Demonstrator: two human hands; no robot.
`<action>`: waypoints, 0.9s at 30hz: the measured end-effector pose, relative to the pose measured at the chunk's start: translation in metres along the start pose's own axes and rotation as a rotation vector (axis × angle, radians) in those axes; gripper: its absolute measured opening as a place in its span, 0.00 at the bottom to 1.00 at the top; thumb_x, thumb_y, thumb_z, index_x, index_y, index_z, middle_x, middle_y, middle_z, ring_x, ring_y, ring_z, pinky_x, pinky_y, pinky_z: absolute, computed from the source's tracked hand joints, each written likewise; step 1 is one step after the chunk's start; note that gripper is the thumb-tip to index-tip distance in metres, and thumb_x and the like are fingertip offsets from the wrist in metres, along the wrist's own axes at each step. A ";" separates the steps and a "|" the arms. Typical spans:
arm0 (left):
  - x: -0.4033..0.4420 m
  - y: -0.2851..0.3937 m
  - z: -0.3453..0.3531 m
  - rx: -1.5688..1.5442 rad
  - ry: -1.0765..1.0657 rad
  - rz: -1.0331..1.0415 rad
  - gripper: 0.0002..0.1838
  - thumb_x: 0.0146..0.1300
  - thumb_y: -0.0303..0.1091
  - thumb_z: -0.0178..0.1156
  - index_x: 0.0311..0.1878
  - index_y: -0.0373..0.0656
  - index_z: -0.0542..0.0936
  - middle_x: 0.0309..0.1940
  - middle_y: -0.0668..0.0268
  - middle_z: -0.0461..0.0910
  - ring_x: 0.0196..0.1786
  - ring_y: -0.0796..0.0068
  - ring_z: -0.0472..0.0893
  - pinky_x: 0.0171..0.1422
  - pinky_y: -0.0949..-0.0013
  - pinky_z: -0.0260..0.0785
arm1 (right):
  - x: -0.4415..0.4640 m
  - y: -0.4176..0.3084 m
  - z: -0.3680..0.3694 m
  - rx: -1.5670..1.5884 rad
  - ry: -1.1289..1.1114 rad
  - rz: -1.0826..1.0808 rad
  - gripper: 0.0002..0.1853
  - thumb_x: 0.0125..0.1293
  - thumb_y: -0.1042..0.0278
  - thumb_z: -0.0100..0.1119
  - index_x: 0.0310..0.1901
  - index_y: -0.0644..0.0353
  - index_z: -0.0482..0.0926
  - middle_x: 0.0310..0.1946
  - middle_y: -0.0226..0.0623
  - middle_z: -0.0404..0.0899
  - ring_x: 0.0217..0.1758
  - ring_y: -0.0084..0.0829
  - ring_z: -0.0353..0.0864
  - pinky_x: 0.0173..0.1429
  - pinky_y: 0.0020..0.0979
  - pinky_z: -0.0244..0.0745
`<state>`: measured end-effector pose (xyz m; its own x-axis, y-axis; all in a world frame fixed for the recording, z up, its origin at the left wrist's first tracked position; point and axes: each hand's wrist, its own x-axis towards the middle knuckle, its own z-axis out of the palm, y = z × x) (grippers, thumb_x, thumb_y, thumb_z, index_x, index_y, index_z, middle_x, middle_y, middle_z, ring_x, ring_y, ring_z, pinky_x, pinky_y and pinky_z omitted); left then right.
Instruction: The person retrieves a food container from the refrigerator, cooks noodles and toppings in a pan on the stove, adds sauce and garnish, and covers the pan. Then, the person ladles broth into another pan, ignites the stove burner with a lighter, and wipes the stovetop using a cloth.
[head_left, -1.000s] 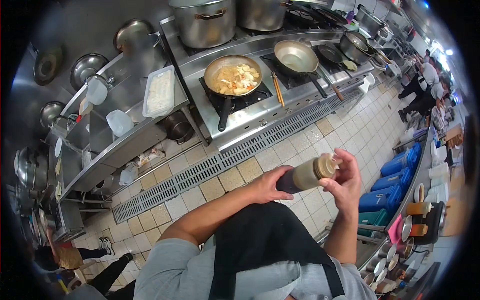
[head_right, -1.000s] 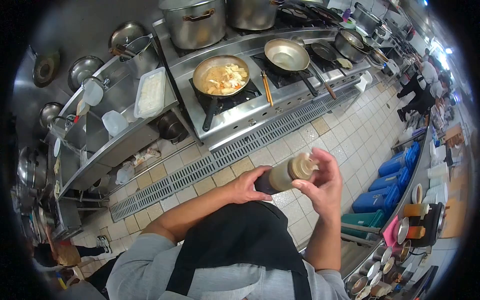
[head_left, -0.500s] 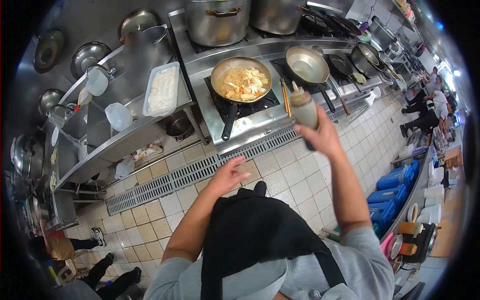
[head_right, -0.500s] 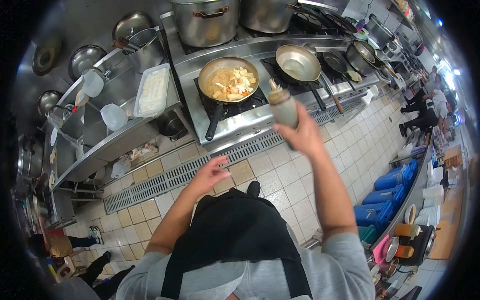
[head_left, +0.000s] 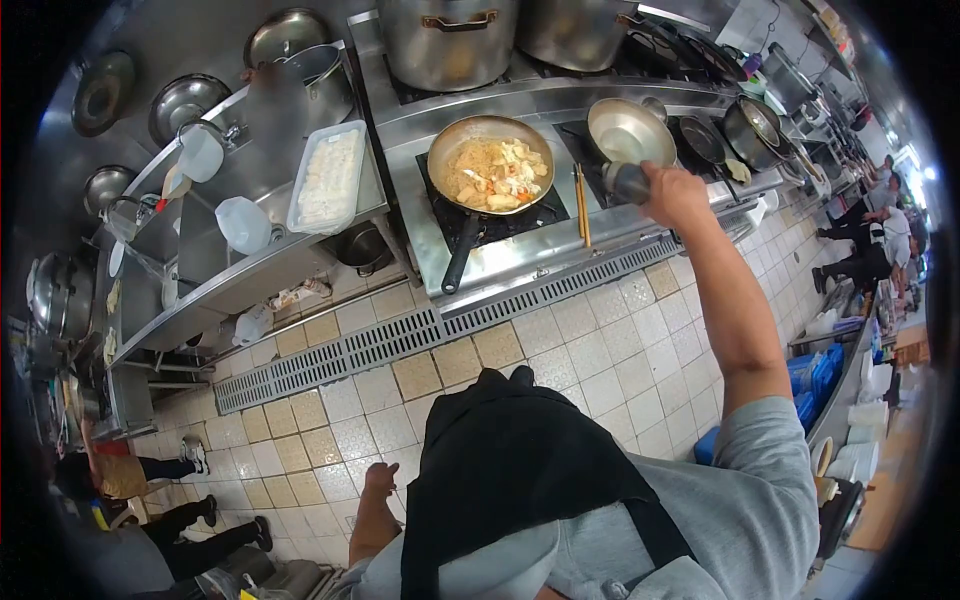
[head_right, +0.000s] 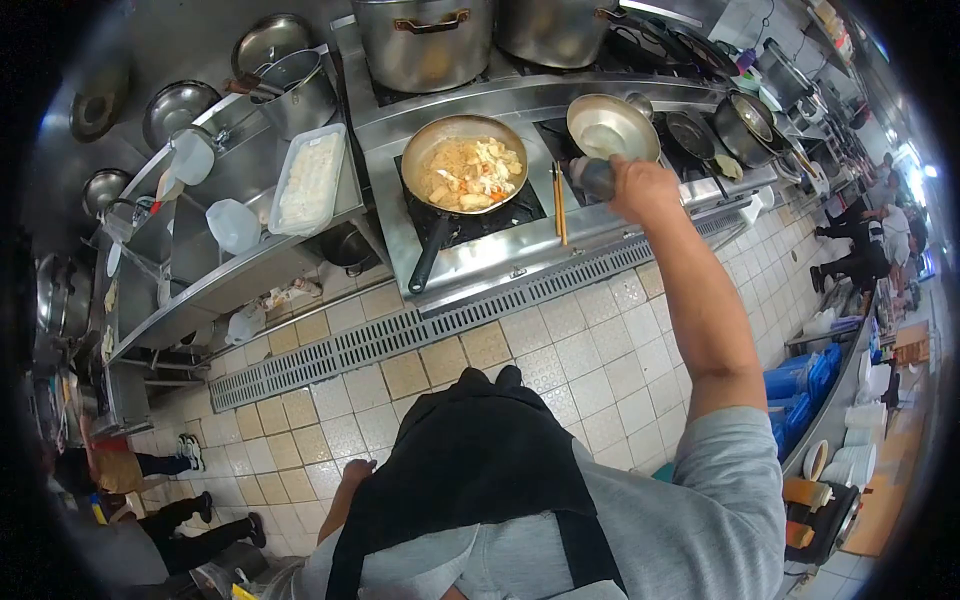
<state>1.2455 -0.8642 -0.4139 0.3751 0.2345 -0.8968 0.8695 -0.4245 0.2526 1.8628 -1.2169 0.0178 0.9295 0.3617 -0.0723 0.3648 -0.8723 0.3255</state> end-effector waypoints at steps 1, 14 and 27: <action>-0.003 -0.001 -0.002 0.854 0.052 0.471 0.30 0.59 0.46 0.66 0.58 0.35 0.74 0.41 0.56 0.80 0.36 0.63 0.85 0.30 0.61 0.76 | 0.001 -0.003 -0.001 0.000 0.001 -0.004 0.34 0.47 0.54 0.72 0.57 0.49 0.72 0.43 0.43 0.82 0.48 0.44 0.83 0.49 0.41 0.78; -0.038 0.106 -0.045 -0.800 0.285 -0.044 0.30 0.61 0.41 0.66 0.62 0.38 0.71 0.36 0.58 0.81 0.27 0.69 0.81 0.23 0.69 0.69 | -0.024 -0.007 0.029 0.555 0.017 -0.017 0.41 0.48 0.59 0.74 0.65 0.54 0.66 0.50 0.47 0.80 0.52 0.41 0.81 0.57 0.36 0.73; 0.009 0.071 -0.074 0.081 -0.144 0.375 0.16 0.64 0.42 0.58 0.44 0.36 0.78 0.33 0.61 0.76 0.35 0.63 0.80 0.32 0.60 0.77 | -0.322 -0.050 0.162 1.784 0.465 0.740 0.40 0.47 0.67 0.77 0.61 0.60 0.64 0.50 0.36 0.76 0.54 0.30 0.76 0.60 0.34 0.71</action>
<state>1.3340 -0.8280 -0.3769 0.6076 -0.0717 -0.7910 0.6507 -0.5260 0.5476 1.5544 -1.3427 -0.1280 0.9230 -0.3751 -0.0863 -0.1101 -0.0423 -0.9930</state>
